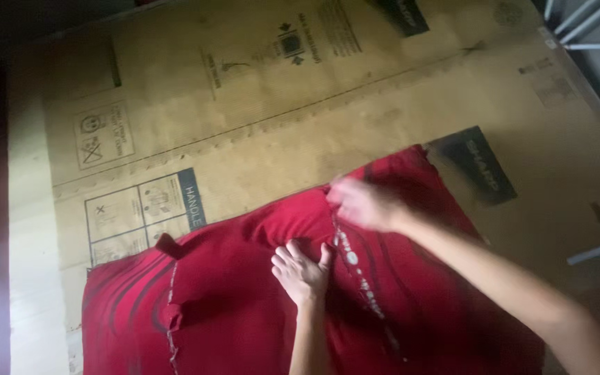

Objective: The person moves several pillows from a lower bed to an upper bunk, then repeatedly folds and unfolds a red blanket on the lower bed. Finally, the person sweeps the cardboard surface of the lower bed with a broom.

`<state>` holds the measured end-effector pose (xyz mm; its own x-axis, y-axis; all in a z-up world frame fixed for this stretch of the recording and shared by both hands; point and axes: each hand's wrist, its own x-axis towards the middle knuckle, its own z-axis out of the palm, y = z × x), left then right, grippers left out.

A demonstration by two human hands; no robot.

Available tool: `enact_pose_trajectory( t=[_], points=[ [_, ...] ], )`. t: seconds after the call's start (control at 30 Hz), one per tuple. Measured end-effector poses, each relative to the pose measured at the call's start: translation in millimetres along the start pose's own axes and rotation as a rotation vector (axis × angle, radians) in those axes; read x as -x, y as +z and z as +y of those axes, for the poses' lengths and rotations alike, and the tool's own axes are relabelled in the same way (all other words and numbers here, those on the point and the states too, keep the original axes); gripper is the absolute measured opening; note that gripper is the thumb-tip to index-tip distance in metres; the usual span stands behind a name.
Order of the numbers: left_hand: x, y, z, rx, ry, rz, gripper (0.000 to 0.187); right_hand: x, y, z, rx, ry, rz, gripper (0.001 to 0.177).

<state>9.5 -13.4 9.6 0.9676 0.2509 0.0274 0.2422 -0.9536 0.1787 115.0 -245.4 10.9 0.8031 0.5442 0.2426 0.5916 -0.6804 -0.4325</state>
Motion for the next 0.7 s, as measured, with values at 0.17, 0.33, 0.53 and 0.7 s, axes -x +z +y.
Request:
enact_pose_trajectory(
  t=[0.17, 0.33, 0.53, 0.7],
  points=[
    [4.4, 7.9, -3.9, -0.030, 0.003, -0.026, 0.075, 8.7, -51.8, 58.7, 0.095, 1.065, -0.344, 0.044],
    [12.4, 13.7, 1.3, -0.074, 0.018, -0.038, 0.078, 41.0, -100.1, 94.0, 0.119, 1.137, 0.080, 0.041],
    [19.2, 19.4, -4.3, -0.041, 0.027, 0.032, 0.079, 67.8, -70.7, 4.8, 0.092, 0.917, -0.085, 0.041],
    [62.8, 9.4, -17.2, -0.036, 0.155, 0.016, 0.076, 147.7, -104.2, 42.5, 0.145, 1.173, -0.173, 0.042]
  ],
)
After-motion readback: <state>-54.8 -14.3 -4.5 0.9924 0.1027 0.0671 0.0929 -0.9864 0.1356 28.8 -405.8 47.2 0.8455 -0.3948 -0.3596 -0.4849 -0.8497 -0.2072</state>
